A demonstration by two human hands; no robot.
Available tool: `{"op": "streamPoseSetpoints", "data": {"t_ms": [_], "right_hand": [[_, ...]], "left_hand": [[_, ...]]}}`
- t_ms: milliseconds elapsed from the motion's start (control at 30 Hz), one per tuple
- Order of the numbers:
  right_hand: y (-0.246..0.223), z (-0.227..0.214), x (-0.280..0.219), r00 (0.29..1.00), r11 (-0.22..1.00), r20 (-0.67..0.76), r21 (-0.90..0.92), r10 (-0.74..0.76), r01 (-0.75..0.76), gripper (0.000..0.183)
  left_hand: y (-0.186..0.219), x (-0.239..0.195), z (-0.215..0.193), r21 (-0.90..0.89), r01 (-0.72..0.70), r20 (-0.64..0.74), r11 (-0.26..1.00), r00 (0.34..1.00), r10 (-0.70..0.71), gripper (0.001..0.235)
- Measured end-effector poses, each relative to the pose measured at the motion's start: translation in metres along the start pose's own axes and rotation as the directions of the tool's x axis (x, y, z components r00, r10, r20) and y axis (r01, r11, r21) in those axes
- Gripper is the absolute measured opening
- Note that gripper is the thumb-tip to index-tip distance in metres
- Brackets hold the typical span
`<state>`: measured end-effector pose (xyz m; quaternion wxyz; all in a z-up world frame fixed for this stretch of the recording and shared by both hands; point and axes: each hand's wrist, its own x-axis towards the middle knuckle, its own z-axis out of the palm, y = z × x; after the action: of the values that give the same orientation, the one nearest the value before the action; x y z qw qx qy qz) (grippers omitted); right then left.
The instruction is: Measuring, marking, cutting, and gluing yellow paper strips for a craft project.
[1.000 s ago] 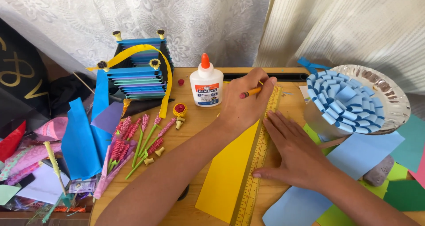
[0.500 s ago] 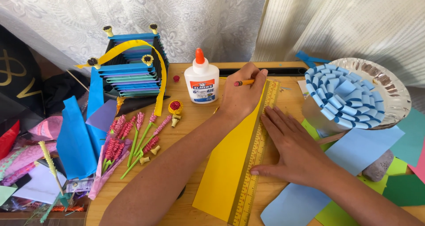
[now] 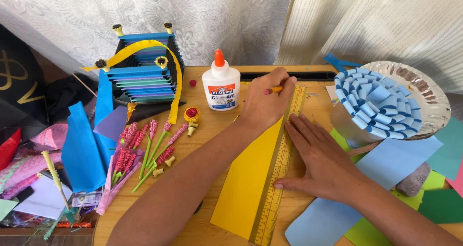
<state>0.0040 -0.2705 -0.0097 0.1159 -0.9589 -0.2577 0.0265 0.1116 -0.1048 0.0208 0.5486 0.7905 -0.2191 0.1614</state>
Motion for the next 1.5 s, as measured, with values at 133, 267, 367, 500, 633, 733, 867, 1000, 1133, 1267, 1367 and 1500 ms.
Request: {"op": "streamPoseSetpoints", "data": {"t_ms": [133, 267, 367, 500, 633, 733, 867, 1000, 1133, 1267, 1367, 1500], "right_hand": [[0.002, 0.002, -0.001, 1.000, 1.000, 0.002, -0.015, -0.009, 0.009, 0.137], [0.004, 0.006, -0.001, 1.000, 0.999, 0.013, -0.033, 0.022, -0.022, 0.138], [-0.002, -0.003, 0.000, 0.999, 1.000, 0.041, 0.005, 0.031, -0.031, 0.141], [0.003, 0.003, 0.000, 1.000, 1.000, -0.024, -0.024, -0.018, 0.017, 0.135], [0.001, 0.003, 0.003, 0.996, 0.997, 0.051, -0.038, 0.075, -0.073, 0.136], [0.001, 0.002, 0.004, 0.997, 0.997, 0.049, -0.054, 0.065, -0.062, 0.136], [0.002, 0.002, 0.005, 0.996, 0.996, 0.061, -0.068, 0.059, -0.055, 0.136], [0.001, 0.002, 0.004, 0.996, 0.996, 0.067, -0.060, 0.062, -0.058, 0.135], [0.000, 0.001, 0.004, 0.996, 0.996, 0.061, -0.066, 0.062, -0.058, 0.135], [0.000, 0.000, 0.003, 0.996, 0.996, 0.062, -0.063, 0.062, -0.058, 0.136], [0.000, 0.001, 0.002, 0.998, 0.997, 0.038, -0.049, 0.053, -0.051, 0.135], [0.001, 0.004, 0.001, 0.998, 0.997, 0.022, -0.058, 0.055, -0.054, 0.135]], "left_hand": [[0.030, -0.012, -0.023, 0.113, 0.004, -0.009, 0.994, 1.000, -0.003, 0.030], [0.047, -0.043, -0.052, 0.217, -0.096, 0.055, 0.971, 0.995, 0.086, 0.039], [0.070, -0.069, -0.080, 0.186, 0.148, 0.363, 0.971, 0.908, -0.208, 0.056], [0.090, -0.093, -0.106, 0.236, 0.510, 0.630, 0.827, 0.567, -0.530, 0.071], [0.073, -0.124, -0.111, 0.171, 0.387, 0.640, 0.906, 0.656, -0.400, 0.037], [0.071, -0.141, -0.112, 0.130, 0.323, 0.637, 0.937, 0.697, -0.329, 0.042], [0.066, -0.154, -0.108, 0.197, 0.129, 0.626, 0.972, 0.746, -0.226, 0.037], [0.067, -0.157, -0.108, 0.218, 0.141, 0.635, 0.966, 0.730, -0.250, 0.033], [0.067, -0.157, -0.108, 0.232, 0.127, 0.645, 0.964, 0.722, -0.250, 0.036], [0.065, -0.158, -0.107, 0.222, 0.106, 0.637, 0.969, 0.737, -0.226, 0.036], [0.063, -0.159, -0.106, 0.228, 0.122, 0.622, 0.966, 0.745, -0.241, 0.038], [0.069, -0.145, -0.113, -0.042, 0.160, 0.389, 0.986, 0.912, -0.131, 0.049]]}}
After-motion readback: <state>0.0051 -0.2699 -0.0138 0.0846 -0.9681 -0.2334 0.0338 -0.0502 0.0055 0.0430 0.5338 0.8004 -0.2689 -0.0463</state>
